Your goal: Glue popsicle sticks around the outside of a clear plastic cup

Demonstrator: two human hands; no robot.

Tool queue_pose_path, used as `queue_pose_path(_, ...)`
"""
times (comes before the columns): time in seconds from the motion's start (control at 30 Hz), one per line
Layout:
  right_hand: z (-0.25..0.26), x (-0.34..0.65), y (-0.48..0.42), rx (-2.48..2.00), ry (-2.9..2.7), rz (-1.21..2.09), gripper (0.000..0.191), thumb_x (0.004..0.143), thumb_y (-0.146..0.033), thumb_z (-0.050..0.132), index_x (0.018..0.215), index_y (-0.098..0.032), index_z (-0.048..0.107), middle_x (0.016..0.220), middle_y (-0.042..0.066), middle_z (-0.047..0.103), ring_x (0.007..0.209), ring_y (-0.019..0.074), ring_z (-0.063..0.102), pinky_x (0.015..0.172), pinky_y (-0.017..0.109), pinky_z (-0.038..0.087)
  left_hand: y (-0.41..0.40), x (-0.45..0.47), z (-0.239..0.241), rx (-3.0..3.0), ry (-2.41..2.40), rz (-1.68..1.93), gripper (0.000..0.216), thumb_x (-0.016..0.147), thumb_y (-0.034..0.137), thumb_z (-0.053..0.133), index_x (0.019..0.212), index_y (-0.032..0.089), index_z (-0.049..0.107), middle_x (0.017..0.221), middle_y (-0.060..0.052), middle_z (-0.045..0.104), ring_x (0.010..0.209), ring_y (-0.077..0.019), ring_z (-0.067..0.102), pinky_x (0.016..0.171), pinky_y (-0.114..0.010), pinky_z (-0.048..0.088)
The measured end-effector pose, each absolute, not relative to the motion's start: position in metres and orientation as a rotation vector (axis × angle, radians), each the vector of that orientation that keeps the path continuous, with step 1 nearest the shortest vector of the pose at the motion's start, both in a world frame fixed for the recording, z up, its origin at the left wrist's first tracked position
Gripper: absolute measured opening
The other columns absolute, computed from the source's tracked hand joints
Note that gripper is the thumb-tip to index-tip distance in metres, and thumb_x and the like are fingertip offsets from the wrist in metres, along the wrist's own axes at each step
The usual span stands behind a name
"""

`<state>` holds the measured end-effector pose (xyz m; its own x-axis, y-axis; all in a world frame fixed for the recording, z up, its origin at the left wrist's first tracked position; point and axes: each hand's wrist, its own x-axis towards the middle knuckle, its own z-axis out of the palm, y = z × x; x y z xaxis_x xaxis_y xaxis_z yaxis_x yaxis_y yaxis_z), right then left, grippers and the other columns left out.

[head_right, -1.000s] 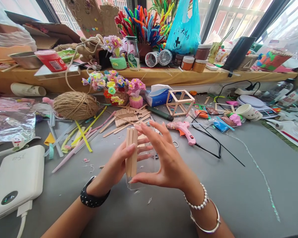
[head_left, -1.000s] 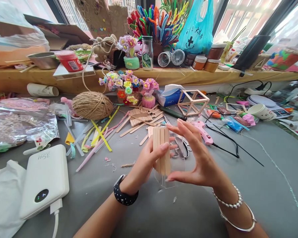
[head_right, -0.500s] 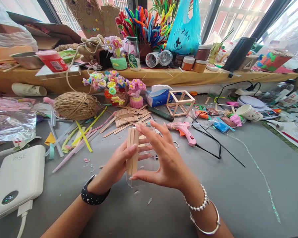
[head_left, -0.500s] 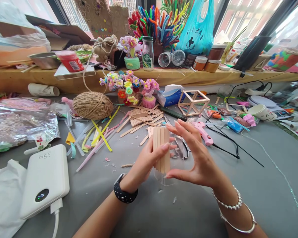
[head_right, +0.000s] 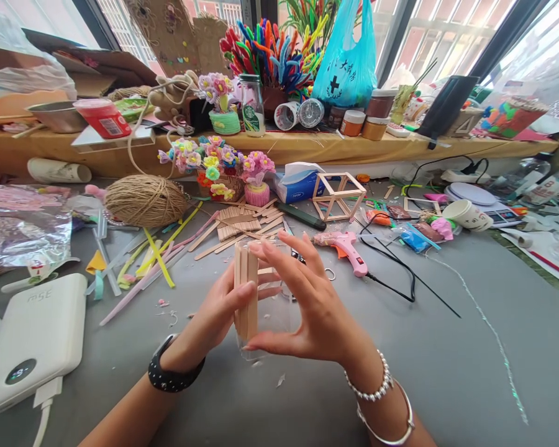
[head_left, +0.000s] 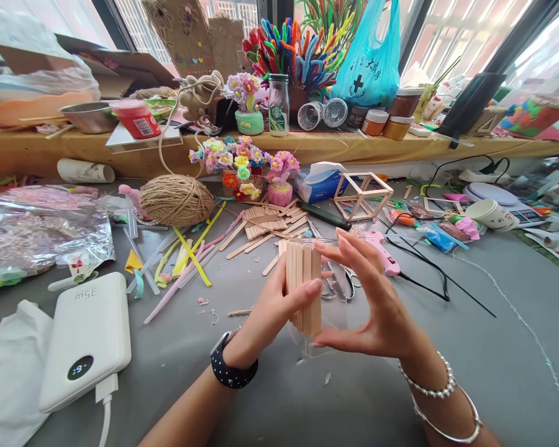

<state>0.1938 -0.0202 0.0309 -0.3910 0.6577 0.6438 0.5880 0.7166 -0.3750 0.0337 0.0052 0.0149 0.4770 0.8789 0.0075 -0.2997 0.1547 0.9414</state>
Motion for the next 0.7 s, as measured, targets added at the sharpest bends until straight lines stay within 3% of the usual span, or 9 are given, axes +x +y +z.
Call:
queue_pose_path(0.23, 0.028, 0.195, -0.018, -0.931, -2.098, 0.207, 0.098, 0.063, -0.046, 0.07, 0.14, -0.026, 0.011, 0.137, 0.008, 0.037, 0.13, 0.0288, 0.026, 0.1, 0.051, 0.036, 0.006, 0.036, 0.012, 1.069, 0.673, 0.947, 0.047, 0.075, 0.037, 0.061, 0.118, 0.024, 0.046, 0.122, -0.009, 0.053, 0.105, -0.0285, 0.055, 0.087, -0.042, 0.044)
queue_pose_path(0.53, 0.028, 0.193, -0.022, -0.872, -2.083, 0.141, 0.113, 0.056, -0.064, 0.065, 0.141, -0.021, 0.004, 0.127, 0.011, 0.05, 0.131, 0.0305, 0.025, 0.106, 0.056, 0.02, 0.008, 0.025, 0.008, 1.264, 0.717, 1.006, 0.057, 0.072, 0.042, 0.063, 0.12, 0.024, 0.041, 0.119, -0.01, 0.054, 0.109, -0.0298, 0.052, 0.087, -0.039, 0.044)
queue_pose_path(0.7, 0.025, 0.193, -0.022, -0.848, -2.045, 0.203, 0.116, 0.055, -0.069, 0.061, 0.141, -0.019, 0.001, 0.135, 0.015, 0.04, 0.125, 0.0323, 0.036, 0.104, 0.055, 0.023, 0.01, 0.027, 0.011, 1.198, 0.68, 0.976, 0.058, 0.07, 0.047, 0.063, 0.118, 0.022, 0.042, 0.122, -0.014, 0.052, 0.105, -0.0312, 0.054, 0.083, -0.041, 0.046)
